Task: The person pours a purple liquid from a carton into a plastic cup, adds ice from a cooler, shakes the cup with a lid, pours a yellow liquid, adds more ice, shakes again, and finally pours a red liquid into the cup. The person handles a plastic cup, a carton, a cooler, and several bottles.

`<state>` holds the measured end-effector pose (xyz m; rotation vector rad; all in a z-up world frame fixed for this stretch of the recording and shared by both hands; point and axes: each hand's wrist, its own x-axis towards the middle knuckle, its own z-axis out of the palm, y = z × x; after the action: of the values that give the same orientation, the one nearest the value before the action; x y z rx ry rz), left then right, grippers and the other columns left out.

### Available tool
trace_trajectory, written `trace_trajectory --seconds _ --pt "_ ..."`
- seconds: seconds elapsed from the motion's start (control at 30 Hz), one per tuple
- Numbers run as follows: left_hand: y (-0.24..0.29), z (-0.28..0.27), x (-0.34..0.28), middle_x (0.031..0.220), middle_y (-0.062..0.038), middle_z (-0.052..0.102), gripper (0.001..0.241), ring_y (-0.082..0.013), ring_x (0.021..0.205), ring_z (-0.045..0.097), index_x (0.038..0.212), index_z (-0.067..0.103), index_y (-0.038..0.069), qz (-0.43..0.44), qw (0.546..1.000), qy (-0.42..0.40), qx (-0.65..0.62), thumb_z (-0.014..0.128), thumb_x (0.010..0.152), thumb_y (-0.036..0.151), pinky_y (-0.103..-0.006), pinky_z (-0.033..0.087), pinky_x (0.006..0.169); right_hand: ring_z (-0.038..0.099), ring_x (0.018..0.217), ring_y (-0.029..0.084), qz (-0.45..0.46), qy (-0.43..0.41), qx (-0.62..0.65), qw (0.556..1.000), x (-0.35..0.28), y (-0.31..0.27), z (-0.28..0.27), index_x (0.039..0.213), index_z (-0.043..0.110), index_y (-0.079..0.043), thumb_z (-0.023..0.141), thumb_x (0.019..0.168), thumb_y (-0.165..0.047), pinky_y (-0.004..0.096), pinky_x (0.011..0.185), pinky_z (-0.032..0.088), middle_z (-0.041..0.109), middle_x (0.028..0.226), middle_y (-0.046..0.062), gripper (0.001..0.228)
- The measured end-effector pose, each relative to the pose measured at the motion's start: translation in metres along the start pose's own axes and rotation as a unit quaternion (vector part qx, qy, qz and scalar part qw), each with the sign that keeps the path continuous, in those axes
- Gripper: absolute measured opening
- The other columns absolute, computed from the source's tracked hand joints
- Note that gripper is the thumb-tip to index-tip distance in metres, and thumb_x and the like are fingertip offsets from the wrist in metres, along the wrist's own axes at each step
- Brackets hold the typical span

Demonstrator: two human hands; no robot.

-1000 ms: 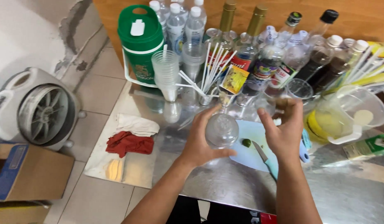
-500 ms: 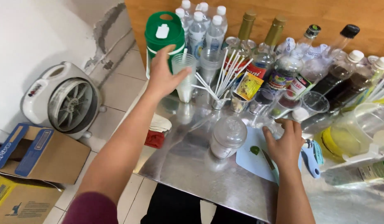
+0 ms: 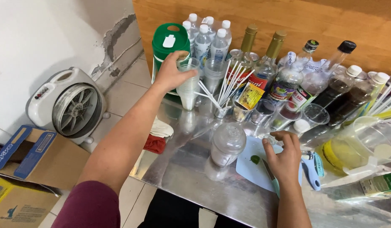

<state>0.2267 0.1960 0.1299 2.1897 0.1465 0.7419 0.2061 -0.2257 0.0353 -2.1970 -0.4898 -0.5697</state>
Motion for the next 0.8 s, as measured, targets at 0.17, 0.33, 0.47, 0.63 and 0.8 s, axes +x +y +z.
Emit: trace_trajectory --seconds 0.17,0.33,0.47,0.63,0.8 --pt "0.008 -0.004 0.002 0.118 -0.012 0.067 0.068 -0.0329 0.114 0.067 0.131 0.065 0.015 0.040 0.993 0.099 -0.044 0.096 0.074 0.037 -0.0444 0.053 0.101 0.065 0.111 0.036 -0.061 -0.065 0.119 0.989 0.000 -0.028 -0.010 0.125 0.066 -0.009 0.082 0.082 -0.031 0.047 0.087 0.051 0.063 0.122 0.014 0.050" --pt "0.032 -0.025 -0.003 0.135 -0.007 0.057 0.058 -0.0333 0.121 0.071 0.132 0.049 0.019 0.051 0.964 0.160 -0.207 0.085 0.087 0.027 -0.0335 0.057 0.090 0.045 0.144 0.032 0.011 -0.311 0.155 0.937 -0.010 -0.059 -0.002 0.160 0.021 -0.016 0.058 0.055 -0.086 0.048 0.112 0.043 0.033 0.166 0.015 0.132" --pt "0.050 -0.044 -0.037 0.136 -0.014 0.057 0.069 -0.0276 0.121 0.068 0.140 0.044 0.016 0.087 0.939 0.187 -0.275 0.086 0.089 0.033 -0.0354 0.062 0.094 0.036 0.150 0.024 0.044 -0.349 0.200 0.914 -0.021 -0.073 0.022 0.158 0.022 -0.012 0.087 0.061 -0.051 0.041 0.120 0.028 0.038 0.163 0.010 0.123" --pt "0.048 -0.032 -0.108 0.134 -0.010 0.059 0.083 -0.0200 0.116 0.065 0.147 0.036 0.016 0.102 0.908 0.150 -0.379 0.091 0.086 0.024 -0.0326 0.058 0.102 0.058 0.128 0.048 0.108 -0.257 0.164 0.946 -0.015 -0.118 0.018 0.146 0.039 -0.001 0.098 0.052 -0.021 0.064 0.111 0.043 0.063 0.136 0.027 0.113" --pt "0.026 0.035 -0.200 0.137 -0.010 0.055 0.107 -0.0196 0.129 0.053 0.150 0.029 0.010 -0.017 0.930 0.084 -0.358 0.095 0.066 0.023 -0.0394 0.046 0.113 0.066 0.117 0.042 0.086 -0.185 0.158 0.966 -0.019 -0.096 0.020 0.129 0.054 -0.006 0.104 0.044 -0.022 0.057 0.100 0.052 0.071 0.119 0.020 0.100"
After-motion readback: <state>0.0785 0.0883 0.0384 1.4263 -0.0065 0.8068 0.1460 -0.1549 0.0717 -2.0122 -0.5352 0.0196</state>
